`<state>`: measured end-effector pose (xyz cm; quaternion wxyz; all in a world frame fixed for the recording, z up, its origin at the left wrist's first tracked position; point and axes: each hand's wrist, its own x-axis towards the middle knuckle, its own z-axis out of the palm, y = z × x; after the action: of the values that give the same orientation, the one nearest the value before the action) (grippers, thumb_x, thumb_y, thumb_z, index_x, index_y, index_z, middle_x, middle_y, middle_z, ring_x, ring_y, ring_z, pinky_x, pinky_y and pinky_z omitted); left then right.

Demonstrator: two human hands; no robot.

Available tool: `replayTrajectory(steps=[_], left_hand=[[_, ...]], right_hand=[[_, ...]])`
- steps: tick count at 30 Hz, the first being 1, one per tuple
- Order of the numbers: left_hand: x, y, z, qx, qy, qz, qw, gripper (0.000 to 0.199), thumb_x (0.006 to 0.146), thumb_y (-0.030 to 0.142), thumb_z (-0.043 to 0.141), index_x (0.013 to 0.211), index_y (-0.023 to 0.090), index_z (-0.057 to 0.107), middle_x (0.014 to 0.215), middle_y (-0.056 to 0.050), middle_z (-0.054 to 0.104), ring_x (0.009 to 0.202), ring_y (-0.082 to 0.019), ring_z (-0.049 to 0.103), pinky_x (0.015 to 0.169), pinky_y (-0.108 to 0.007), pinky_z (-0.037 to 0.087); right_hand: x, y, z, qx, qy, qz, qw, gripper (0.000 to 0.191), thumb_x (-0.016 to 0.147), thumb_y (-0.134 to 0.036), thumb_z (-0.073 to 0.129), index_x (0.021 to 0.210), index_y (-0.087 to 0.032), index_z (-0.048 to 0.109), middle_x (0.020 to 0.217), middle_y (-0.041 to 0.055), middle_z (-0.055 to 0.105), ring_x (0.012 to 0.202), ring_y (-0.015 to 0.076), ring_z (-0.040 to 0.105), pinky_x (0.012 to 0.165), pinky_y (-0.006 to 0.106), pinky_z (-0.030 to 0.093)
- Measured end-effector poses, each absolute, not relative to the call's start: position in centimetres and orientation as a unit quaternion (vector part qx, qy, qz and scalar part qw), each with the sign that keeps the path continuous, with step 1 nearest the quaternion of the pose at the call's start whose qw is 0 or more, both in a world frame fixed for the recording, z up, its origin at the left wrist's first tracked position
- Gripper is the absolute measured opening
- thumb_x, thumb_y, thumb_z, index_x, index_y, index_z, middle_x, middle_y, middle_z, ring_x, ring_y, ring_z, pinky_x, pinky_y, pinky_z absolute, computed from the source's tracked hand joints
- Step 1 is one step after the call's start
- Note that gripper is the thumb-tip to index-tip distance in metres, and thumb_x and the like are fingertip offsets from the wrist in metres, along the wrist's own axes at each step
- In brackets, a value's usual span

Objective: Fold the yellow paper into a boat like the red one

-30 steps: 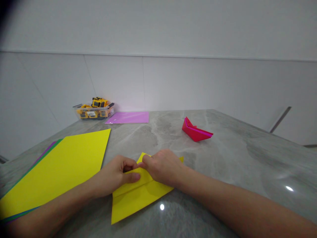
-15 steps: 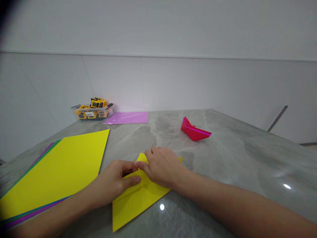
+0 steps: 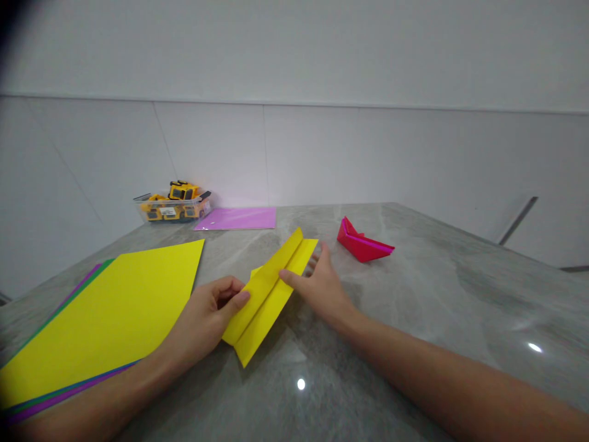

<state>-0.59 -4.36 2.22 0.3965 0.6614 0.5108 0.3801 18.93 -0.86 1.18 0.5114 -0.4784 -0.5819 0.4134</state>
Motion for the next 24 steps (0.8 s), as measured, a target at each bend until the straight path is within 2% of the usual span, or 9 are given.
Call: replayTrajectory(steps=[3,6,11,14,17,20,22,24], left_hand=[[-0.2,-4.9,2.0,0.657,0.47,0.376,0.455,0.02,0.083,0.034,0.053,0.086,0.015,0.059,0.083,-0.005,0.067,0.075,-0.019,0.061,0.065,-0.026,0.044],[0.1,-5.1,1.7,0.652,0.435,0.367,0.502,0.021,0.081,0.03,0.056,0.095,0.015,0.06,0.09,-0.007,0.068,0.085,-0.021,0.062,0.072,-0.028,0.046],[0.3,-5.3,1.8,0.672,0.42,0.348,0.5,0.036,0.081,0.029,0.059,0.114,0.015,0.057,0.096,-0.007,0.065,0.09,-0.021,0.06,0.075,-0.029,0.047],[0.2,-5.4,2.3,0.721,0.377,0.335,0.475,0.037,0.089,0.038,0.048,0.117,0.017,0.058,0.097,-0.007,0.065,0.089,-0.02,0.06,0.076,-0.03,0.047],[-0.4,-5.1,2.9,0.781,0.386,0.364,0.329,0.035,0.092,0.038,0.041,0.109,0.018,0.064,0.098,-0.007,0.064,0.095,-0.02,0.057,0.086,-0.033,0.044],[-1.3,-4.6,3.4,0.773,0.459,0.419,0.126,0.035,0.085,0.036,0.055,0.116,0.02,0.06,0.111,-0.009,0.059,0.108,-0.024,0.051,0.096,-0.038,0.037],[-1.7,-4.2,3.6,0.755,0.489,0.415,0.137,0.046,0.08,0.039,0.061,0.122,0.021,0.054,0.113,-0.009,0.06,0.107,-0.026,0.053,0.094,-0.04,0.04],[-1.8,-4.0,3.6,0.737,0.496,0.384,0.254,0.049,0.077,0.042,0.064,0.12,0.02,0.052,0.107,-0.008,0.064,0.097,-0.025,0.059,0.085,-0.039,0.046]], right_hand=[[18.2,-1.6,1.5,-0.36,-0.465,0.66,0.467,0.055,0.071,-0.034,0.072,0.116,-0.012,0.05,0.113,0.0157,0.062,0.1,0.0281,0.062,0.091,0.044,0.049],[17.7,-2.4,1.6,-0.312,-0.403,0.742,0.434,0.043,0.072,-0.031,0.072,0.107,-0.012,0.055,0.105,0.0142,0.065,0.097,0.0274,0.064,0.089,0.044,0.049],[17.6,-2.6,1.1,-0.315,-0.42,0.733,0.433,0.044,0.07,-0.031,0.075,0.105,-0.012,0.056,0.1,0.0133,0.067,0.086,0.0251,0.066,0.082,0.043,0.05],[17.8,-2.3,0.8,-0.32,-0.456,0.715,0.422,0.043,0.071,-0.037,0.074,0.101,-0.01,0.059,0.095,0.0131,0.068,0.079,0.0227,0.066,0.078,0.04,0.051],[18.2,-2.1,0.6,-0.303,-0.488,0.717,0.395,0.046,0.069,-0.042,0.075,0.1,-0.01,0.061,0.093,0.0117,0.069,0.078,0.0212,0.066,0.077,0.038,0.05],[18.6,-2.4,0.7,-0.27,-0.524,0.733,0.339,0.051,0.067,-0.044,0.077,0.104,-0.013,0.062,0.097,0.0108,0.068,0.08,0.021,0.066,0.077,0.036,0.05],[18.8,-2.7,0.8,-0.251,-0.547,0.743,0.293,0.051,0.068,-0.044,0.075,0.107,-0.013,0.062,0.099,0.0107,0.068,0.081,0.0204,0.066,0.076,0.033,0.05],[18.9,-3.0,0.8,-0.233,-0.561,0.75,0.26,0.049,0.071,-0.042,0.074,0.108,-0.013,0.063,0.1,0.0112,0.068,0.081,0.0194,0.066,0.075,0.031,0.05]])
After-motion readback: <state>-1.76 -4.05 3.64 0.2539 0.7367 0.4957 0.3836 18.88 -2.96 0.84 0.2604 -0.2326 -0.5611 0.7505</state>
